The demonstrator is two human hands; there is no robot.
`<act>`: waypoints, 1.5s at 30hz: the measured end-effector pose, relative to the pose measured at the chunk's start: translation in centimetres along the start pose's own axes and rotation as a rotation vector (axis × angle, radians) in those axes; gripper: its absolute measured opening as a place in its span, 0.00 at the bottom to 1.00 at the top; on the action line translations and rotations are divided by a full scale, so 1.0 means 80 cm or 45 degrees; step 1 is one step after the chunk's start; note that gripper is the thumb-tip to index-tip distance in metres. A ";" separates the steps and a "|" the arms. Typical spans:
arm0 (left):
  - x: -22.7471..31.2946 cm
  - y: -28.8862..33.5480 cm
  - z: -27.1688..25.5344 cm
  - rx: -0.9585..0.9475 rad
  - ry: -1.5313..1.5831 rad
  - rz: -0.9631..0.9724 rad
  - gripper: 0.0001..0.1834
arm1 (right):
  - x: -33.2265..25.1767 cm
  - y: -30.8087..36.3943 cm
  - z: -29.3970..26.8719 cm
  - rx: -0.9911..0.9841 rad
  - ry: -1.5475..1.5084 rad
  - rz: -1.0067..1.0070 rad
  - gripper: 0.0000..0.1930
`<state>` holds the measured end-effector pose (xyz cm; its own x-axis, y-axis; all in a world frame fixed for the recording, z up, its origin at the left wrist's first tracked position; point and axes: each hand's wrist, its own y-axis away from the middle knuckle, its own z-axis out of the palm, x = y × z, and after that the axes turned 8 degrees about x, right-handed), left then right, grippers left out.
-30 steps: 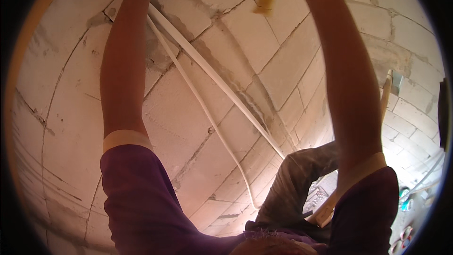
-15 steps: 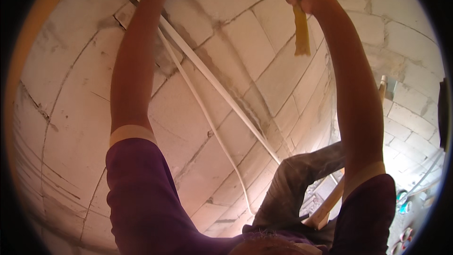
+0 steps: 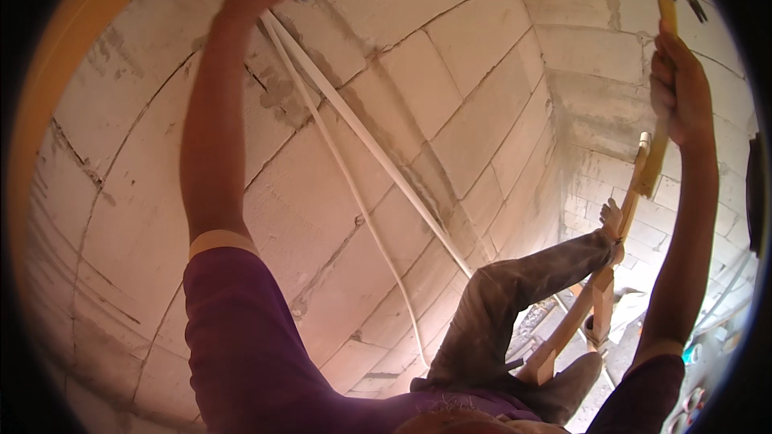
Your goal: The person stands on a wooden ladder and uses a hammer to drive nails into a white plastic conduit attached to a white brick wall. They hold the conduit in place with one hand while hammering with the other, securing the conduit to the wall surface.
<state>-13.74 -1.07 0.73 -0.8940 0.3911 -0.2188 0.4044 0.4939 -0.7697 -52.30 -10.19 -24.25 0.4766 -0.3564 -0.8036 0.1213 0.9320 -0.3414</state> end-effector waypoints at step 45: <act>-0.035 0.017 -0.039 0.113 0.054 -0.120 0.24 | 0.029 0.099 0.240 -0.193 0.257 -0.567 0.27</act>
<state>-10.07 0.93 2.20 -0.9175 0.3797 -0.1185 0.2985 0.4605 -0.8360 -33.57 -2.41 -19.43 0.2280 -0.7363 -0.6371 0.1393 0.6722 -0.7271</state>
